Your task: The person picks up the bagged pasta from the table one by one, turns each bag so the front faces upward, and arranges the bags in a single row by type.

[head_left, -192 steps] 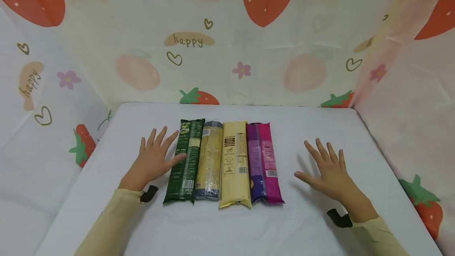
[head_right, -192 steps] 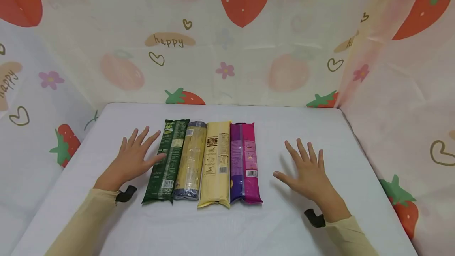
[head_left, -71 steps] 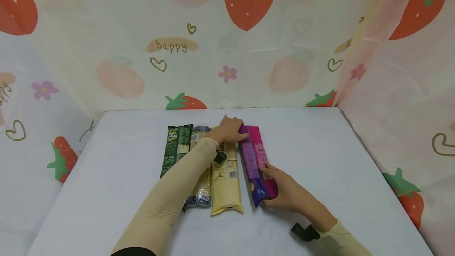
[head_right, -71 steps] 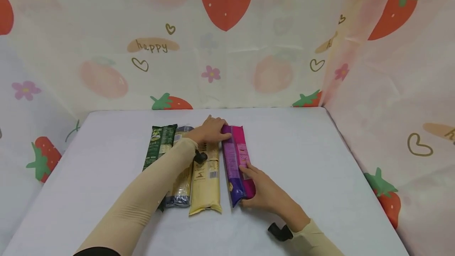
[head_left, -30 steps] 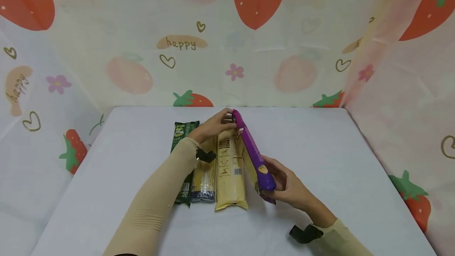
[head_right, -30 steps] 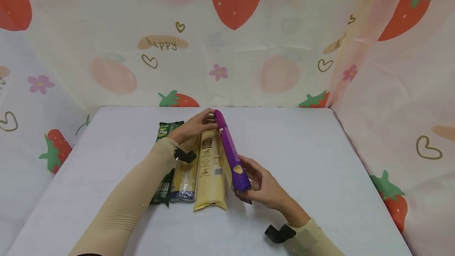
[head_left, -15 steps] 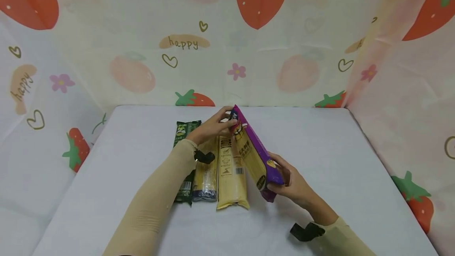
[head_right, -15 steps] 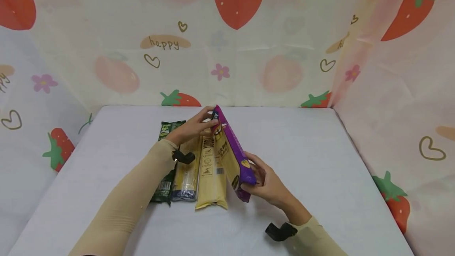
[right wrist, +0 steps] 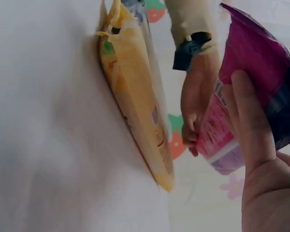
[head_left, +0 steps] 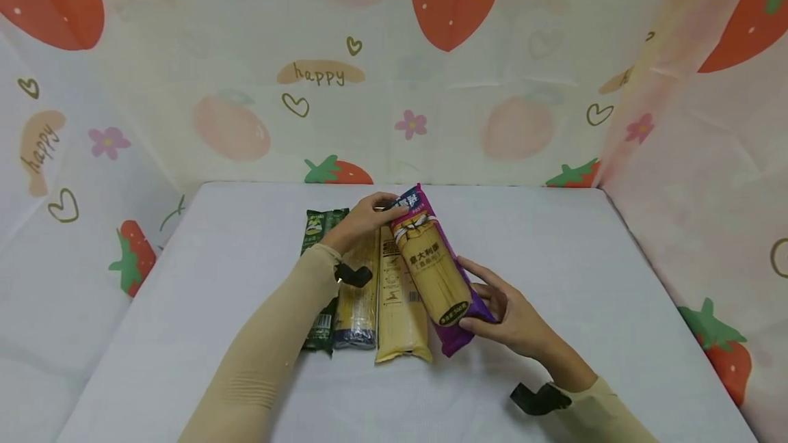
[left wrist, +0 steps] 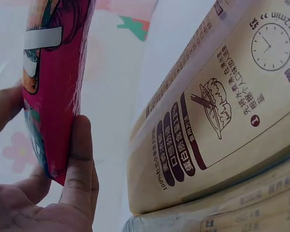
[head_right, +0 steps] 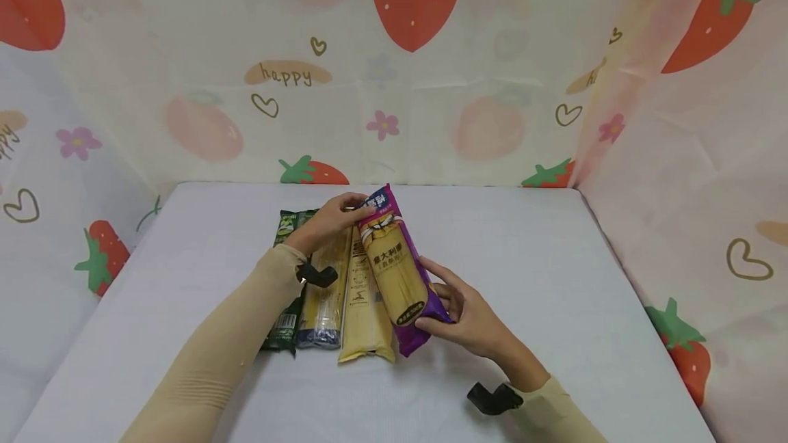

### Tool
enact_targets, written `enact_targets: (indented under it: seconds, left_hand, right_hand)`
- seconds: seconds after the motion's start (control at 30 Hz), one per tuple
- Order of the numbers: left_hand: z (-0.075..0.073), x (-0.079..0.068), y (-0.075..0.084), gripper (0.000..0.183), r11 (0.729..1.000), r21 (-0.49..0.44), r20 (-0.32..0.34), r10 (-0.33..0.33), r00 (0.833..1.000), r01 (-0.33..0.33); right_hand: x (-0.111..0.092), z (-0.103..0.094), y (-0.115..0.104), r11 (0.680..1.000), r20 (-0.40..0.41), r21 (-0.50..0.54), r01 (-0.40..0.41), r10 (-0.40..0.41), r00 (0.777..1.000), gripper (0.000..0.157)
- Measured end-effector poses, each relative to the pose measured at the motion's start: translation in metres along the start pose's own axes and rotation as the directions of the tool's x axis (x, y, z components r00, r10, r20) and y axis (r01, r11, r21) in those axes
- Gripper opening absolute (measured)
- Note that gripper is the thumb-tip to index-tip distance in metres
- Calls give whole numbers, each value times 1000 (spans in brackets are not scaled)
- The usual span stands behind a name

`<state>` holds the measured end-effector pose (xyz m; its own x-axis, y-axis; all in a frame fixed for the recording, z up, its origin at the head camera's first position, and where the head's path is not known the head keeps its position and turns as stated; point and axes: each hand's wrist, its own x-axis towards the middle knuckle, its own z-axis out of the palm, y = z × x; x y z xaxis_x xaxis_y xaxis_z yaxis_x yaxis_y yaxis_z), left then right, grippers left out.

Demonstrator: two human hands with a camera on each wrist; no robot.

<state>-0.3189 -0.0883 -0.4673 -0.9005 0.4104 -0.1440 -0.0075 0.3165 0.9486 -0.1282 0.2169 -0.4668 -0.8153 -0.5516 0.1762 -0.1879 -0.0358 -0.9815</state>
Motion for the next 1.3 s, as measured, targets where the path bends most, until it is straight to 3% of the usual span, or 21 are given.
enact_targets:
  seconds: [0.1,0.2,0.27,0.37,0.53,0.67,0.9,1.13,1.3]
  left_hand:
    - [-5,-2,2,65,994,-107,97,11,995,-1]
    - [-12,-6,7,67,969,-239,229,-7,973,63]
    - [-15,-8,10,74,958,-268,289,-23,957,104]
    - [-17,-9,11,82,953,-272,319,-39,947,130]
    - [-13,-6,8,86,962,-264,238,-3,971,67]
    - [-6,-6,5,83,969,-246,165,11,986,30]
    - [13,-7,7,78,983,-178,65,65,996,-53]
    - [33,-1,18,44,981,-144,-55,125,991,-131]
    - [46,3,20,47,976,-188,-51,101,994,-109]
  right_hand:
    - [-2,1,2,1000,-2,3,-10,10,1000,95]
    - [-4,1,5,1000,12,25,3,-3,1000,96]
    - [-4,1,7,999,14,45,5,-6,1000,96]
    - [-4,2,9,1000,-24,16,-12,13,1000,96]
    - [-2,5,10,982,-183,-165,-93,63,981,95]
    - [-2,6,11,966,-244,-217,-142,88,966,91]
    - [-4,7,11,956,-232,-235,-174,119,965,85]
    - [0,1,9,963,-253,-208,-171,116,961,82]
    - [1,-1,10,968,-284,-180,-176,121,951,81]
